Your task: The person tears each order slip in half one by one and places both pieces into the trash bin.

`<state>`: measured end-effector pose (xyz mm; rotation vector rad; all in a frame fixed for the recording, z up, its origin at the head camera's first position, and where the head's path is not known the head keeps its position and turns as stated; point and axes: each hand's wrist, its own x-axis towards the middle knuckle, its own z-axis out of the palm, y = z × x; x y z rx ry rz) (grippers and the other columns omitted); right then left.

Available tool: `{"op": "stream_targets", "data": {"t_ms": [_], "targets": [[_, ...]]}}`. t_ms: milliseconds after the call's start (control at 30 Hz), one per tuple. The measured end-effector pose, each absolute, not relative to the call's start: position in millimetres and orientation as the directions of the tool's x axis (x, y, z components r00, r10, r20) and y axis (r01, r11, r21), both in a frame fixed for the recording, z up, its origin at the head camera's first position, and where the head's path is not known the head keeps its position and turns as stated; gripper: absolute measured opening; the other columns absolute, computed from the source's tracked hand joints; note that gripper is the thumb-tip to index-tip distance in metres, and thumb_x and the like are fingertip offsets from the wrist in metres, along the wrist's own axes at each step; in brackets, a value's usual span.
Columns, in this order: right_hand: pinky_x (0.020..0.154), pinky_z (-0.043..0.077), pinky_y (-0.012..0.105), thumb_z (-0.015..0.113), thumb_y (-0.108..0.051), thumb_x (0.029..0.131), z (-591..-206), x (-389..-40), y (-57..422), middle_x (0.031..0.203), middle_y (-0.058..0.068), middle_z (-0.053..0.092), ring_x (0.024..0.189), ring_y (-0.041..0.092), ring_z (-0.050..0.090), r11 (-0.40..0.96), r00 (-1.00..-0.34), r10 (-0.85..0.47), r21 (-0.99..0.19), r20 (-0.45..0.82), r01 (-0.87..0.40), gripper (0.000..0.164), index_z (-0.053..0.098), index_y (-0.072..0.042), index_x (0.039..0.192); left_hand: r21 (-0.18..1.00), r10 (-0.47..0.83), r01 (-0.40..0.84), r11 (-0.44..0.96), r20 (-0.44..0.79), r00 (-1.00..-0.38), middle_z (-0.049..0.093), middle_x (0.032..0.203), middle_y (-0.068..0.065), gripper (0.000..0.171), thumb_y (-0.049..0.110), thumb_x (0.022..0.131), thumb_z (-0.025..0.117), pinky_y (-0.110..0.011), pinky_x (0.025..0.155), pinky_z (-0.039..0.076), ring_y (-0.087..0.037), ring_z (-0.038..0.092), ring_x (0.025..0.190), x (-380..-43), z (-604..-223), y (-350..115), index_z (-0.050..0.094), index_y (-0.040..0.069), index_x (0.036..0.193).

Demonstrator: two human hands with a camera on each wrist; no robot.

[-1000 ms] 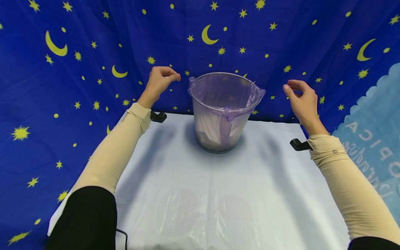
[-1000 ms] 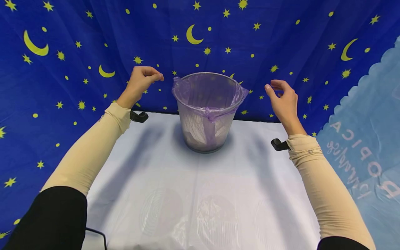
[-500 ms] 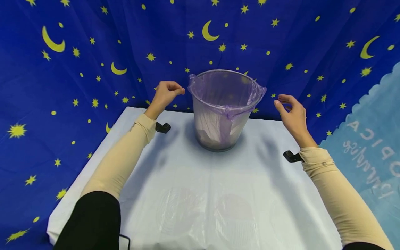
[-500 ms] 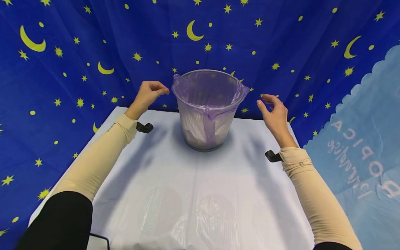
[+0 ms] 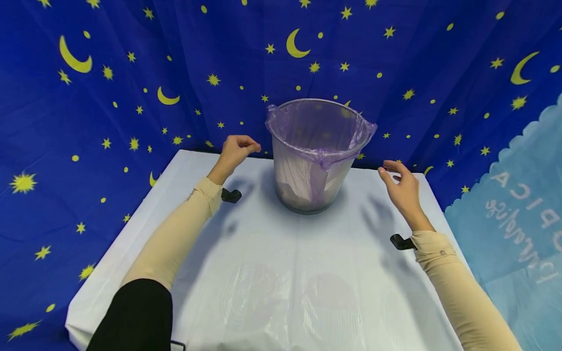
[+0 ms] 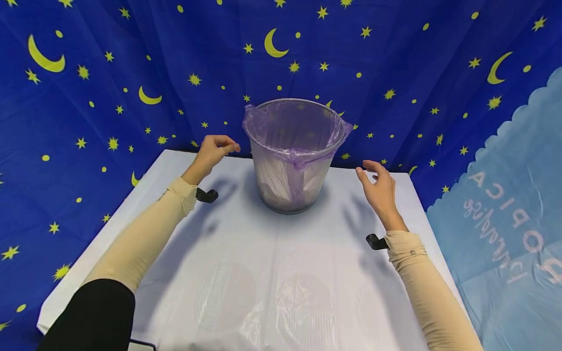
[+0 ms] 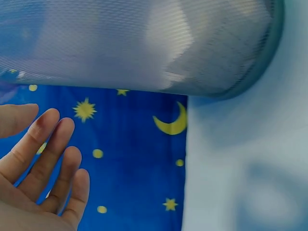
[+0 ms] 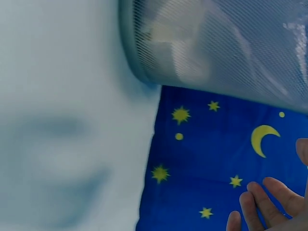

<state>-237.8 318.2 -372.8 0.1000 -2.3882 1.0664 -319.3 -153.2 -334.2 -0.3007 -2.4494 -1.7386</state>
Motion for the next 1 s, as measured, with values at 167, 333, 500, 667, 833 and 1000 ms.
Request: {"op": "stream_targets", "data": {"t_ms": [167,333,500,667,833,1000], "targets": [[0.108,0.047,0.057,0.067,-0.035,0.104,-398.6,-229.9,315.2,0.136,0.019,0.069,0.129,0.036,0.062,0.672,-0.874,0.149,-0.696,0.463,-0.254,0.047,0.066,-0.003,0.138,0.923,0.076,0.200,0.328,0.185,-0.980,0.080,0.104,-0.010,0.016,0.017,0.101,0.073,-0.048,0.108,0.052,-0.027,0.072,0.105,-312.8,-357.0,-156.8,0.081,0.002,0.102],[0.109,0.047,0.056,0.067,-0.035,0.104,-418.5,-225.9,312.0,0.136,0.017,0.069,0.128,0.035,0.062,0.652,-0.886,0.154,-0.719,0.438,-0.242,0.045,0.067,-0.005,0.138,0.916,0.066,0.187,0.355,0.175,-0.982,0.081,0.103,-0.006,0.018,0.020,0.100,0.073,-0.047,0.106,0.051,-0.027,0.071,0.108,-308.0,-378.1,-160.9,0.081,0.004,0.103],[0.110,0.046,0.056,0.067,-0.034,0.105,-432.3,-219.6,310.2,0.137,0.018,0.069,0.128,0.036,0.062,0.635,-0.898,0.158,-0.739,0.410,-0.226,0.045,0.066,-0.003,0.137,0.927,0.072,0.151,0.344,0.134,-0.988,0.080,0.107,-0.011,0.020,0.019,0.101,0.071,-0.043,0.101,0.052,-0.030,0.070,0.110,-301.4,-401.2,-159.4,0.080,0.002,0.105],[0.110,0.046,0.056,0.067,-0.033,0.105,-446.7,-213.3,309.7,0.136,0.019,0.069,0.127,0.037,0.062,0.635,-0.906,0.163,-0.744,0.392,-0.208,0.045,0.066,-0.002,0.137,0.940,0.093,0.118,0.321,0.092,-0.991,0.079,0.108,-0.016,0.021,0.017,0.101,0.070,-0.039,0.095,0.051,-0.038,0.069,0.113,-293.5,-425.2,-154.2,0.079,-0.001,0.105],[0.112,0.046,0.053,0.067,-0.034,0.105,-463.7,-207.8,305.3,0.136,0.018,0.069,0.127,0.035,0.062,0.599,-0.920,0.181,-0.780,0.348,-0.178,0.045,0.067,-0.002,0.137,0.949,0.091,0.083,0.303,0.058,-0.994,0.079,0.108,-0.017,0.021,0.018,0.101,0.070,-0.044,0.089,0.052,-0.039,0.069,0.109,-281.7,-445.4,-153.6,0.079,-0.001,0.104],[0.109,0.050,0.043,0.067,-0.032,0.105,-480.0,-200.9,301.0,0.132,0.016,0.071,0.123,0.027,0.064,0.553,-0.928,0.201,-0.818,0.313,-0.156,0.041,0.069,-0.004,0.135,0.954,0.090,0.078,0.290,0.054,-0.994,0.078,0.108,-0.016,0.020,0.017,0.100,0.071,-0.041,0.091,0.053,-0.035,0.069,0.104,-270.5,-460.4,-156.0,0.079,-0.001,0.104]]}}
